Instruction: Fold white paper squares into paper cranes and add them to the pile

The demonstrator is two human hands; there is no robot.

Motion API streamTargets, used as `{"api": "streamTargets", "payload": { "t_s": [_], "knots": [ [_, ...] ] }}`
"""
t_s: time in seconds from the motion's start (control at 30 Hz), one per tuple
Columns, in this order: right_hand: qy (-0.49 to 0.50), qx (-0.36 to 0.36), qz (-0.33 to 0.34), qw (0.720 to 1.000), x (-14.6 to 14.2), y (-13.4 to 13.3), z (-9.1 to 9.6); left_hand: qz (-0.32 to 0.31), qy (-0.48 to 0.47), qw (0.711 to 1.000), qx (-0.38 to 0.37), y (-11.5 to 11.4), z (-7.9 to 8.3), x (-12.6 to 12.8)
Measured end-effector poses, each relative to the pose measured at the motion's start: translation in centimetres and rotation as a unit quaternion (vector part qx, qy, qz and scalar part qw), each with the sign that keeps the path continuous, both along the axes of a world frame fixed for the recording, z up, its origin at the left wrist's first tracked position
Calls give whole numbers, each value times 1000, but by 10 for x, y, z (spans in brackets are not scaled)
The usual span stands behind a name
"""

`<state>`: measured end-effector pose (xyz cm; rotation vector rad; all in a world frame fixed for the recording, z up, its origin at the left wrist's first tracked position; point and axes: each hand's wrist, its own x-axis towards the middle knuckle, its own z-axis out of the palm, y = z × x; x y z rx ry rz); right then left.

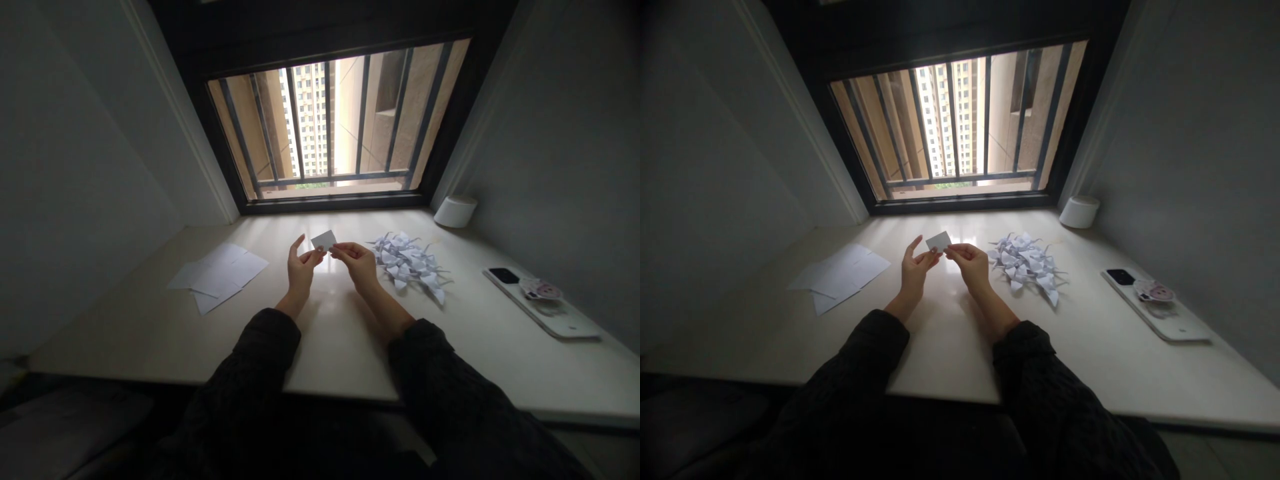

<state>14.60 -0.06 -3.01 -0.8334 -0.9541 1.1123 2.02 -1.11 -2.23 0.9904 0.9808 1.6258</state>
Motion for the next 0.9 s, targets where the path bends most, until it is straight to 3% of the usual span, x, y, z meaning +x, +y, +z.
{"api": "streamTargets", "payload": {
  "t_s": [0.3,0.53,0.9],
  "knots": [
    [-36,27,8,999,2,3,-2,-12,20,998,-57,7,-3,-5],
    [-19,45,13,999,-4,1,-6,-19,-12,999,-47,5,-8,1],
    [2,22,17,1000,-2,0,-4,0,24,999,-34,2,-4,1]
  ]
}}
